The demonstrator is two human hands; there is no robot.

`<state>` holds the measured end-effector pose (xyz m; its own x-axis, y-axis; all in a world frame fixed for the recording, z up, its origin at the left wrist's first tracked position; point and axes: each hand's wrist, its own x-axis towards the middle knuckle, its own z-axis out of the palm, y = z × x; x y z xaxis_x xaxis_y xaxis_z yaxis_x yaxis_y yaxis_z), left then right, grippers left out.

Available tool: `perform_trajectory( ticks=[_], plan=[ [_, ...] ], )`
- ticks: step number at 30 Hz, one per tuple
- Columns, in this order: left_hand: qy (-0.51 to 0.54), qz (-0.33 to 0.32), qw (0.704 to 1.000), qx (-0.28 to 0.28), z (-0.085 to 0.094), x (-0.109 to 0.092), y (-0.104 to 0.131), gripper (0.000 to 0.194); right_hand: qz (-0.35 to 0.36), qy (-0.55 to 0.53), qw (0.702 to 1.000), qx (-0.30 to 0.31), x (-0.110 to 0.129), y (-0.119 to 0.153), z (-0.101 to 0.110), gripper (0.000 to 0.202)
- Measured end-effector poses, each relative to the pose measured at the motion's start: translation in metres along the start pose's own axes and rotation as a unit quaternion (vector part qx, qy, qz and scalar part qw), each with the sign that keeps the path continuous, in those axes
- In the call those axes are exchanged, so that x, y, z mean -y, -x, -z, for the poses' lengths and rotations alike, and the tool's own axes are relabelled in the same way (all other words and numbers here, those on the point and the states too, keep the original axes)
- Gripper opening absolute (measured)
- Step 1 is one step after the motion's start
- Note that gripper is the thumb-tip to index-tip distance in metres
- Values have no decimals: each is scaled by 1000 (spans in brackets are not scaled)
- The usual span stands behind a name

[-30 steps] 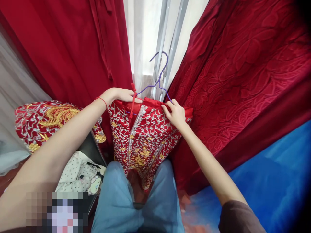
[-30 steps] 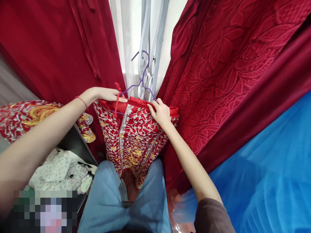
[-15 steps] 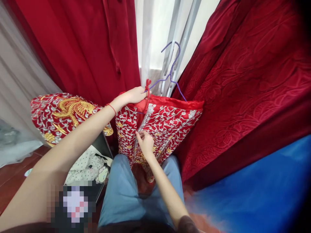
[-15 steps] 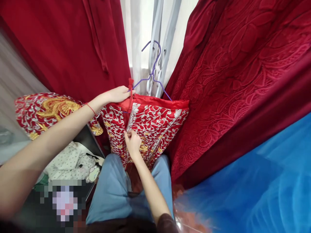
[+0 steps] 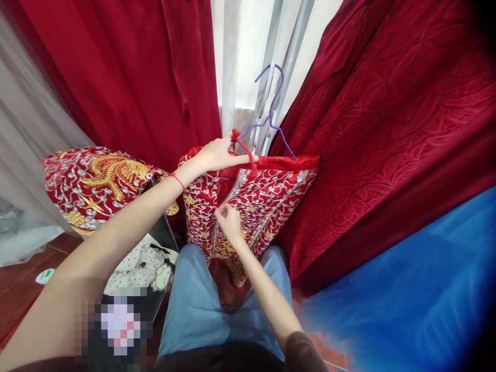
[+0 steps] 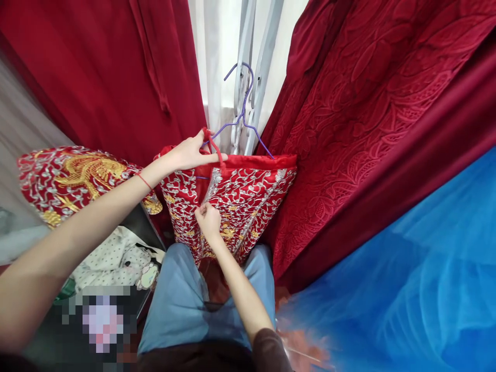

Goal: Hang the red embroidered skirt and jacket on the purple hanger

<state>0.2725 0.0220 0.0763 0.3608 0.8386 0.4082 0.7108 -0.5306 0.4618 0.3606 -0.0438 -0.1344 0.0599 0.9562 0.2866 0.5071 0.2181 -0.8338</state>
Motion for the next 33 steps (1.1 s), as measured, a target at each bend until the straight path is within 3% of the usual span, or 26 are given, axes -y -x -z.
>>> perform_trajectory(
  ticks=[2,4,7,9,12,14,17,21,26,29,31,33],
  plan=[
    [-36,-11,999,-7,-1,2,1,40,49,32,998,14,6,-2,15,24],
    [-60,-17,998,-5,-1,4,-1,32,133,79,988,-5,12,-9,46,35],
    [-68,-17,997,9,0,6,-6,26,214,160,947,-177,19,-29,120,33],
    [-68,-18,997,20,0,7,-8,24,197,223,928,-222,22,-46,173,41],
    [-72,-16,997,26,-1,6,-10,22,155,354,915,-120,24,-68,234,45],
    [-85,-9,996,30,-2,5,-10,21,131,392,910,-40,26,-77,254,36],
    [-109,9,993,44,0,1,-7,29,134,423,896,-18,30,-84,257,25],
    [-90,32,993,62,7,-8,-2,51,185,421,881,-113,39,-88,240,25],
    [-42,36,994,91,18,-17,-1,65,281,268,902,-188,58,-88,222,24],
    [40,30,993,111,24,-16,-1,68,318,214,900,-210,70,-86,209,25],
    [113,-9,986,120,25,-13,1,63,311,223,900,-211,72,-88,198,23],
    [121,-48,984,118,24,-9,4,51,285,251,902,-205,68,-92,186,21]
  ],
)
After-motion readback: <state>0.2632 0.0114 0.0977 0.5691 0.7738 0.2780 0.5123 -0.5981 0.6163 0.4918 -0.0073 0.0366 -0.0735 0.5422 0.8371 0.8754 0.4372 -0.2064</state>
